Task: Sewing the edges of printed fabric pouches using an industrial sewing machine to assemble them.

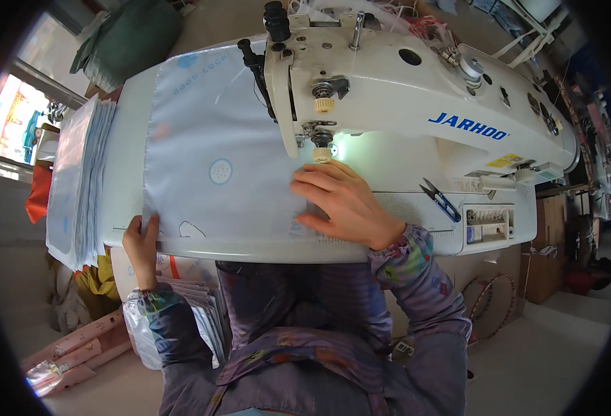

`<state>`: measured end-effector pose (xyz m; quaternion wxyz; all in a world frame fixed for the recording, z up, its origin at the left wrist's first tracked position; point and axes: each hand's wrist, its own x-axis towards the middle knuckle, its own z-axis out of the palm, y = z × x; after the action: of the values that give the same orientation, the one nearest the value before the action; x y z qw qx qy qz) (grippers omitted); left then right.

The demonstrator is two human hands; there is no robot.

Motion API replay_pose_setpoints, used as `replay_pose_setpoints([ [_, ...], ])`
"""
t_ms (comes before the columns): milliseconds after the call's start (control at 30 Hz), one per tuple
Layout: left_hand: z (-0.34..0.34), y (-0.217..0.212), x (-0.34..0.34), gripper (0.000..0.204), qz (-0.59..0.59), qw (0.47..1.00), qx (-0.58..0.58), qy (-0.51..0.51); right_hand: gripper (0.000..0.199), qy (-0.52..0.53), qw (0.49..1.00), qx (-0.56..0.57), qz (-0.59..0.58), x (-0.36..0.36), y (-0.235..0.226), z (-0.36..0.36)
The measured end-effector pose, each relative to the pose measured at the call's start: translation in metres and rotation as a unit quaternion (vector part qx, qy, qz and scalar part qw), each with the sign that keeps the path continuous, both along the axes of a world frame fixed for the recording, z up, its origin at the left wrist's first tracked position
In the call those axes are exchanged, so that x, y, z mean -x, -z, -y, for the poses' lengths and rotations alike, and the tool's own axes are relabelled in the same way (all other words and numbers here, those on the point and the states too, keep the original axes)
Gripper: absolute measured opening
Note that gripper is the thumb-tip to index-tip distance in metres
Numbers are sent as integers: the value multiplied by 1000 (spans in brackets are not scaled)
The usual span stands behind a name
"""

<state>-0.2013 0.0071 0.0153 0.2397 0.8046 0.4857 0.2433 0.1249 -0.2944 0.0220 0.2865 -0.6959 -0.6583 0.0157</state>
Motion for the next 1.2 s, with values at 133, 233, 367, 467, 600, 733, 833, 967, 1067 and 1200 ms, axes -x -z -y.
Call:
replay_pose_setpoints([
  [133,-27,1,-24,34,-48,994,-99,25,52,-5,1000,4,3,2,-4,-1],
  [233,-37,-2,-44,34,-36,994,-98,34,51,-1,1000,-2,-1,2,-3,-1],
  [367,-57,2,-61,33,-54,989,-126,46,52,7,1000,2,16,4,-3,-4],
  [467,-73,6,-77,34,-59,986,-145,60,52,22,1000,7,11,5,-3,-6],
  [600,-83,10,-90,34,-57,978,-192,65,51,45,999,10,17,4,4,-7],
  [733,-89,7,-98,35,-97,975,-190,64,51,61,998,14,6,4,3,-6],
  [833,-100,9,-87,26,-107,973,-194,58,51,55,998,4,4,5,3,-8],
  [967,-85,6,-91,24,-115,953,-281,-9,51,58,998,2,7,4,7,-6],
  [1067,-80,-1,-99,46,-86,883,-448,107,50,59,998,-3,13,5,7,-7],
  [1200,-85,-16,-109,57,-92,832,-476,269,48,58,998,-4,16,7,6,-10],
])
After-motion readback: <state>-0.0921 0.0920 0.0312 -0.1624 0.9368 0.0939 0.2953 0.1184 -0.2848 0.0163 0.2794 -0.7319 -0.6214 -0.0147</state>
